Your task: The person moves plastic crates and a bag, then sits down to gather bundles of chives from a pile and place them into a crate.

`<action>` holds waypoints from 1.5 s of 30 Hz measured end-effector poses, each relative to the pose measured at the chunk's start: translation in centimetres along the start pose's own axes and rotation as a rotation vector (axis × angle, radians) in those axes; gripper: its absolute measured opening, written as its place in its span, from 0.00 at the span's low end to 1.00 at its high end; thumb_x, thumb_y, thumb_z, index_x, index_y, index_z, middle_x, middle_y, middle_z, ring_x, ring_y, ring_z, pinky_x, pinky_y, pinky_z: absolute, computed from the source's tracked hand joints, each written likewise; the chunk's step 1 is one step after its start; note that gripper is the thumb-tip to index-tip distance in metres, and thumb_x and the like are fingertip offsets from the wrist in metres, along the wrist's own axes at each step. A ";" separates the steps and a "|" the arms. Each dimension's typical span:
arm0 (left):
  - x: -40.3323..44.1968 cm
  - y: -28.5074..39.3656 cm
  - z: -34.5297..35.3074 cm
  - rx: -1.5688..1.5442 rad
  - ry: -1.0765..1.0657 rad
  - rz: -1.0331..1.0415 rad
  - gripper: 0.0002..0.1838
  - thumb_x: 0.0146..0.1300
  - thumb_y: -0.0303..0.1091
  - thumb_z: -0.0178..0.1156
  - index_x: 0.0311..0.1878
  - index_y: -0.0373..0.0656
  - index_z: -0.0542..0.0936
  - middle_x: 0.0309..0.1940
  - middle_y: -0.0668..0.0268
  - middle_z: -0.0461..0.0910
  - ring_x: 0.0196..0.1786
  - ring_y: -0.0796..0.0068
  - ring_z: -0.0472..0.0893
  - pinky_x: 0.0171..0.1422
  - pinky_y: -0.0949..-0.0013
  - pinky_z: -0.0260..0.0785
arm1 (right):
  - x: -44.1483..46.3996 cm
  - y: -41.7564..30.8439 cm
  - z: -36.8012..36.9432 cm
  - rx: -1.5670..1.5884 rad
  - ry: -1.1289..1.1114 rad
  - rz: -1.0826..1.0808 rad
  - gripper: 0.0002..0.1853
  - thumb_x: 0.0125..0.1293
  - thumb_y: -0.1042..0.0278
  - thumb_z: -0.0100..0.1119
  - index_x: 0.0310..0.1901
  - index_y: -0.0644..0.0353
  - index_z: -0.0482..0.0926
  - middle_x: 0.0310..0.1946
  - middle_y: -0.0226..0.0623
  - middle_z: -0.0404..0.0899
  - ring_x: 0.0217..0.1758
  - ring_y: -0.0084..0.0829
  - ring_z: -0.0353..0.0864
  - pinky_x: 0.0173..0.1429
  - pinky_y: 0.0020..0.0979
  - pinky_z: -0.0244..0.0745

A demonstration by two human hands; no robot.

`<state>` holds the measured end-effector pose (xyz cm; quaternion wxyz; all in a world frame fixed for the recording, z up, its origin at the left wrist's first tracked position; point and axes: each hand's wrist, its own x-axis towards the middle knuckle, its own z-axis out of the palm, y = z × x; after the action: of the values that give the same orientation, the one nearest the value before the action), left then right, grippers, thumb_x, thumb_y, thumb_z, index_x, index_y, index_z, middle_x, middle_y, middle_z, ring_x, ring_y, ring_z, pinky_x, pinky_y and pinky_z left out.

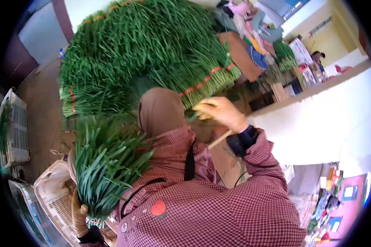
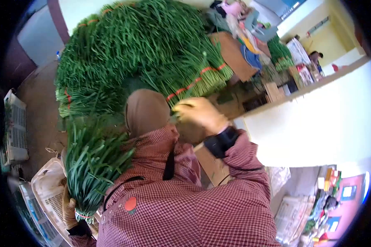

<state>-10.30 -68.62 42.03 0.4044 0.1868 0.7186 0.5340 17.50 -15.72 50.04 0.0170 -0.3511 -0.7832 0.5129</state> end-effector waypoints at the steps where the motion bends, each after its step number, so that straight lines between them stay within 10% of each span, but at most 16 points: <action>1: -0.1 1.1 0.9 -0.045 -0.010 -0.033 0.71 0.36 0.73 0.77 0.75 0.31 0.60 0.67 0.55 0.70 0.70 0.65 0.68 0.76 0.62 0.58 | -1.7 3.6 -2.3 -0.007 0.003 0.072 0.16 0.75 0.60 0.58 0.50 0.65 0.85 0.42 0.33 0.87 0.41 0.24 0.85 0.48 0.25 0.80; 3: -0.3 1.9 1.7 -0.019 -0.021 -0.072 0.74 0.31 0.69 0.81 0.77 0.32 0.57 0.68 0.55 0.68 0.70 0.65 0.67 0.76 0.61 0.58 | -6.0 10.3 -6.2 -0.396 0.004 0.061 0.16 0.74 0.59 0.58 0.48 0.66 0.85 0.33 0.34 0.86 0.34 0.23 0.83 0.41 0.25 0.78; 5: -0.4 1.2 1.2 0.117 -0.028 -0.071 0.77 0.28 0.65 0.84 0.78 0.33 0.54 0.70 0.55 0.67 0.71 0.64 0.67 0.76 0.61 0.59 | -10.8 15.7 -7.6 -0.162 0.044 0.370 0.13 0.69 0.61 0.55 0.38 0.59 0.86 0.35 0.45 0.85 0.39 0.45 0.85 0.44 0.38 0.79; 8: -0.5 -0.1 -0.1 0.225 -0.084 -0.018 0.80 0.25 0.65 0.84 0.79 0.33 0.52 0.71 0.55 0.65 0.72 0.63 0.66 0.76 0.61 0.58 | -16.2 28.9 -9.9 -1.163 -0.387 -0.066 0.16 0.69 0.53 0.62 0.46 0.59 0.84 0.33 0.40 0.87 0.35 0.39 0.86 0.39 0.40 0.79; 11: -0.5 -0.5 -0.3 0.095 -0.127 -0.042 0.77 0.27 0.51 0.87 0.80 0.34 0.50 0.73 0.55 0.64 0.74 0.64 0.63 0.79 0.61 0.55 | -20.3 32.8 -7.4 -0.908 -0.226 0.747 0.27 0.62 0.46 0.66 0.57 0.55 0.81 0.47 0.45 0.87 0.49 0.48 0.85 0.52 0.45 0.79; 14: -0.6 -0.8 0.1 0.188 -0.056 0.039 0.74 0.29 0.35 0.88 0.80 0.34 0.50 0.73 0.56 0.64 0.75 0.66 0.62 0.80 0.63 0.53 | -19.0 28.5 -4.8 -0.926 -0.014 0.997 0.36 0.53 0.35 0.69 0.52 0.59 0.85 0.46 0.53 0.86 0.53 0.51 0.85 0.58 0.46 0.78; 16: -0.4 -0.6 -0.1 0.174 -0.021 -0.012 0.72 0.30 0.30 0.88 0.79 0.33 0.51 0.72 0.57 0.66 0.74 0.67 0.64 0.79 0.65 0.53 | -16.0 29.2 -4.3 -0.852 0.103 0.757 0.29 0.58 0.37 0.64 0.42 0.60 0.88 0.45 0.56 0.85 0.51 0.53 0.85 0.55 0.48 0.79; 24: -1.5 -1.3 -0.5 -0.002 0.058 -0.138 0.47 0.45 0.31 0.84 0.68 0.32 0.68 0.54 0.64 0.79 0.57 0.73 0.76 0.66 0.67 0.69 | -1.7 10.3 2.4 -0.606 0.173 -0.128 0.19 0.68 0.57 0.62 0.55 0.60 0.82 0.49 0.53 0.84 0.51 0.51 0.84 0.55 0.43 0.79; 37: -10.8 -0.1 -8.6 -0.005 0.609 0.013 0.31 0.61 0.35 0.75 0.65 0.36 0.75 0.54 0.64 0.83 0.54 0.74 0.79 0.65 0.68 0.71 | 4.7 6.4 7.2 -0.667 -0.027 -0.425 0.13 0.68 0.66 0.63 0.39 0.70 0.76 0.34 0.57 0.79 0.38 0.50 0.81 0.43 0.42 0.74; 45: -19.9 -16.0 -16.5 0.046 0.975 -0.142 0.35 0.57 0.34 0.77 0.65 0.35 0.73 0.52 0.62 0.83 0.54 0.71 0.80 0.64 0.67 0.71 | 6.0 3.7 7.7 -0.914 -0.184 -0.219 0.10 0.68 0.70 0.60 0.34 0.69 0.74 0.25 0.49 0.72 0.28 0.40 0.69 0.38 0.41 0.71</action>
<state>-8.57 -98.45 36.58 0.0523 -0.1254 0.8469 0.5142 11.98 -17.53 41.40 -0.1547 -0.1914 -0.9591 0.1399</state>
